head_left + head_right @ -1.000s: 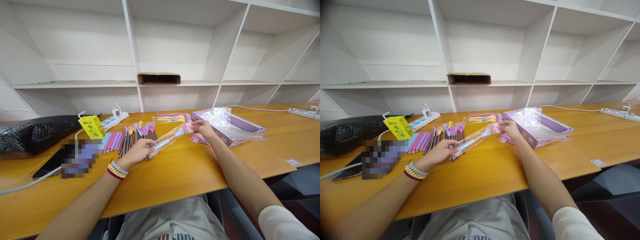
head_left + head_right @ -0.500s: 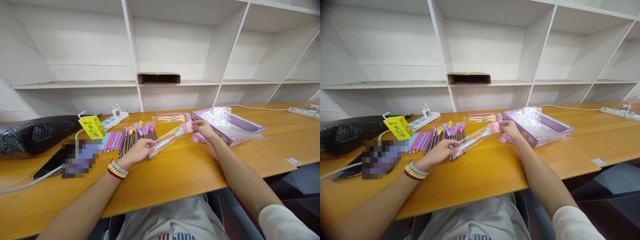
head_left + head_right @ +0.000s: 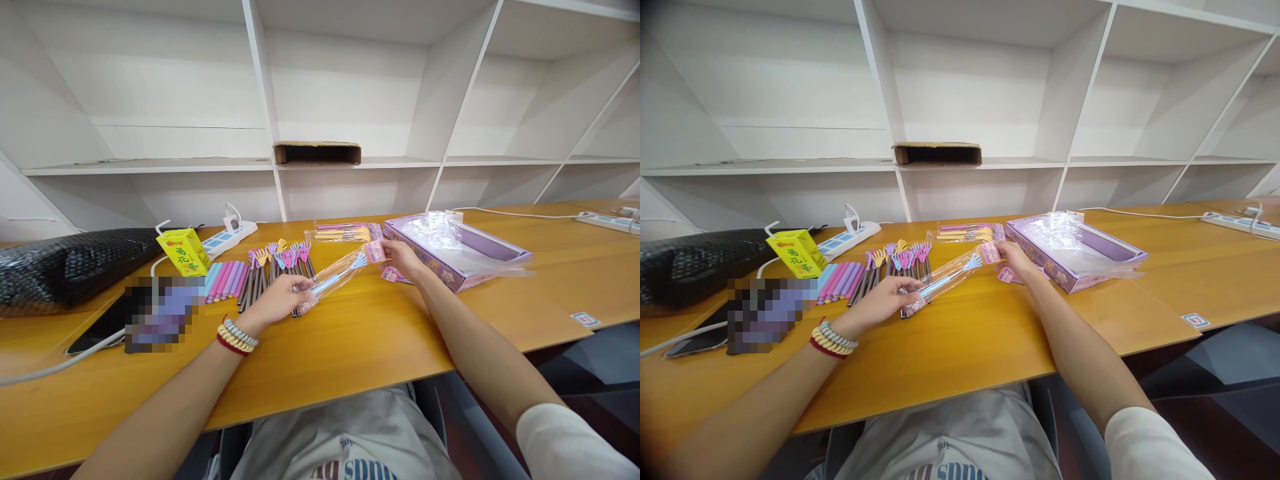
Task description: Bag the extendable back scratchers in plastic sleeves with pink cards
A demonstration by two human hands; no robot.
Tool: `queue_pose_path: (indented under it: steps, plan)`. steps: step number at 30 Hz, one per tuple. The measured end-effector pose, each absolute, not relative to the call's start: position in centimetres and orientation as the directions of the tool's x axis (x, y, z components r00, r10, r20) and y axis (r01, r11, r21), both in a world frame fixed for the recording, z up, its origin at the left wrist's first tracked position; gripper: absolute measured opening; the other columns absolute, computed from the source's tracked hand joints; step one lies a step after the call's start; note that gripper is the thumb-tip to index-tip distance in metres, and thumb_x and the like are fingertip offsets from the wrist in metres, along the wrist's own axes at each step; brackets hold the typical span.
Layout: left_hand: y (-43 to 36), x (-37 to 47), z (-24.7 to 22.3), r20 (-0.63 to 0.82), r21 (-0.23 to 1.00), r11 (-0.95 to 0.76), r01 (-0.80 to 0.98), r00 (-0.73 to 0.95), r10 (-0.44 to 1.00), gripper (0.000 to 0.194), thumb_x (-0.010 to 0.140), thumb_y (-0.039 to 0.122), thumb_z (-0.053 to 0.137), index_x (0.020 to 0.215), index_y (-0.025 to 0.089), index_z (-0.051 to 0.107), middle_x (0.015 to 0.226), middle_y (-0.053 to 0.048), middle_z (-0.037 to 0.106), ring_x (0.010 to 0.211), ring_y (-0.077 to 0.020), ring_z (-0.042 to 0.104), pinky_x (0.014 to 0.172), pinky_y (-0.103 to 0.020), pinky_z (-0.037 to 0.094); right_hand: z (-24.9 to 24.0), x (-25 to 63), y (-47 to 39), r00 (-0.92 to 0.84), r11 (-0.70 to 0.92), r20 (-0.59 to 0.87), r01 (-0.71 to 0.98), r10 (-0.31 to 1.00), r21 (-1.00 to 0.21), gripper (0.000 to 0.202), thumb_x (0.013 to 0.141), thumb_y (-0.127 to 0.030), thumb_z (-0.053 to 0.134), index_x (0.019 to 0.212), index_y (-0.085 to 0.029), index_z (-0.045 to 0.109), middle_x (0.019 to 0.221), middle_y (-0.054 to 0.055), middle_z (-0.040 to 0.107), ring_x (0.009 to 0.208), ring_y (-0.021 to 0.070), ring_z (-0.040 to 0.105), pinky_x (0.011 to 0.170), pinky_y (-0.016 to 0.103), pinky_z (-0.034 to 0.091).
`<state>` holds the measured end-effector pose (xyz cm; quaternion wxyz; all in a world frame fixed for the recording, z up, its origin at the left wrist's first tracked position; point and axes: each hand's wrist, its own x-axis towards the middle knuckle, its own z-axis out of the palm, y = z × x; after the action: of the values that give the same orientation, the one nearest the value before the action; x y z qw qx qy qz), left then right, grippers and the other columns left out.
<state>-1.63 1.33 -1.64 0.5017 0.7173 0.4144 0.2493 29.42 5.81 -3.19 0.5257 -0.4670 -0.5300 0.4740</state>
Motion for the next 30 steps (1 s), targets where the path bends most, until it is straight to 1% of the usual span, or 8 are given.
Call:
queue_pose_path:
  steps: [3, 6, 11, 17, 21, 26, 28, 30]
  plan:
    - [1.3, -1.7, -1.5, -0.059, 0.916, -0.156, 0.369, 0.51, 0.858, 0.027, 0.073, 0.033, 0.059, 0.09, 0.012, 0.061, 0.063, -0.002, 0.058, 0.053, -0.0126, 0.051, 0.056, -0.027, 0.042, -3.4, 29.3, 5.9, 0.002, 0.122, 0.122, 0.022, 0.992, -0.992, 0.034, 0.067, -0.045, 0.059, 0.08, -0.014, 0.065, 0.081, 0.009, 0.066, 0.071, 0.0184, 0.06, 0.048, 0.024, 0.048]
    - [1.2, -1.6, -1.4, -0.073, 0.922, -0.134, 0.364, 0.503, 0.861, 0.026, 0.073, 0.032, 0.059, 0.089, 0.012, 0.061, 0.061, -0.001, 0.057, 0.053, -0.0129, 0.051, 0.055, -0.026, 0.042, -3.8, 29.3, 6.0, 0.017, 0.193, 0.198, 0.157, 0.98, -0.969, 0.031, 0.065, -0.042, 0.065, 0.081, -0.015, 0.066, 0.081, 0.006, 0.066, 0.065, 0.015, 0.058, 0.051, 0.024, 0.048]
    - [1.1, -1.5, -1.4, -0.074, 0.907, -0.154, 0.391, 0.509, 0.858, 0.031, 0.072, 0.034, 0.059, 0.093, 0.012, 0.062, 0.062, -0.001, 0.058, 0.054, -0.0139, 0.052, 0.054, -0.026, 0.042, -4.6, 29.5, 6.5, 0.117, 0.242, 0.307, 0.387, 0.944, -0.89, 0.02, 0.067, -0.035, 0.061, 0.071, -0.015, 0.061, 0.062, 0.001, 0.06, 0.051, 0.0115, 0.051, 0.047, 0.023, 0.041]
    - [1.3, -1.4, -1.5, -0.056, 0.88, -0.193, 0.433, 0.499, 0.865, 0.034, 0.071, 0.035, 0.06, 0.096, 0.012, 0.063, 0.069, -0.002, 0.062, 0.057, -0.0151, 0.056, 0.058, -0.028, 0.044, -4.6, 29.4, 6.6, 0.129, 0.269, 0.395, 0.54, 0.91, -0.797, 0.015, 0.068, -0.031, 0.055, 0.066, -0.017, 0.053, 0.059, -0.002, 0.054, 0.055, 0.0113, 0.047, 0.049, 0.021, 0.035]
    - [1.2, -1.4, -1.2, -0.084, 0.897, -0.153, 0.415, 0.498, 0.863, 0.035, 0.07, 0.034, 0.062, 0.097, 0.011, 0.061, 0.069, -0.002, 0.061, 0.057, -0.0151, 0.057, 0.058, -0.029, 0.045, -4.5, 29.7, 6.6, 0.106, 0.295, 0.394, 0.495, 0.913, -0.817, 0.016, 0.067, -0.032, 0.057, 0.065, -0.017, 0.052, 0.058, -0.002, 0.052, 0.053, 0.0103, 0.045, 0.049, 0.022, 0.034]
    - [0.7, -1.1, -1.0, -0.108, 0.948, -0.063, 0.311, 0.503, 0.858, 0.036, 0.07, 0.034, 0.065, 0.096, 0.01, 0.059, 0.064, -0.001, 0.059, 0.055, -0.014, 0.056, 0.057, -0.028, 0.045, -4.4, 29.1, 6.4, 0.172, 0.226, 0.302, 0.358, 0.938, -0.906, 0.026, 0.066, -0.041, 0.061, 0.067, -0.016, 0.057, 0.06, 0.001, 0.056, 0.051, 0.0113, 0.047, 0.045, 0.023, 0.036]
    - [0.6, -0.9, -1.2, -0.116, 0.961, -0.024, 0.276, 0.483, 0.868, 0.035, 0.07, 0.034, 0.065, 0.095, 0.01, 0.059, 0.061, 0.0, 0.058, 0.054, -0.0132, 0.055, 0.056, -0.028, 0.044, -4.4, 28.6, 6.1, 0.202, 0.194, 0.263, 0.308, 0.944, -0.932, 0.033, 0.068, -0.047, 0.06, 0.077, -0.015, 0.06, 0.071, 0.004, 0.061, 0.056, 0.013, 0.052, 0.044, 0.022, 0.037]
    - [0.5, -0.6, -1.5, -0.118, 0.97, 0.004, 0.245, 0.455, 0.883, 0.035, 0.069, 0.034, 0.067, 0.093, 0.01, 0.059, 0.063, 0.0, 0.058, 0.054, -0.0131, 0.056, 0.057, -0.028, 0.045, -4.4, 28.1, 5.9, 0.253, 0.165, 0.229, 0.252, 0.94, -0.954, 0.045, 0.07, -0.053, 0.057, 0.095, -0.017, 0.058, 0.09, 0.008, 0.063, 0.064, 0.0146, 0.056, 0.044, 0.022, 0.039]
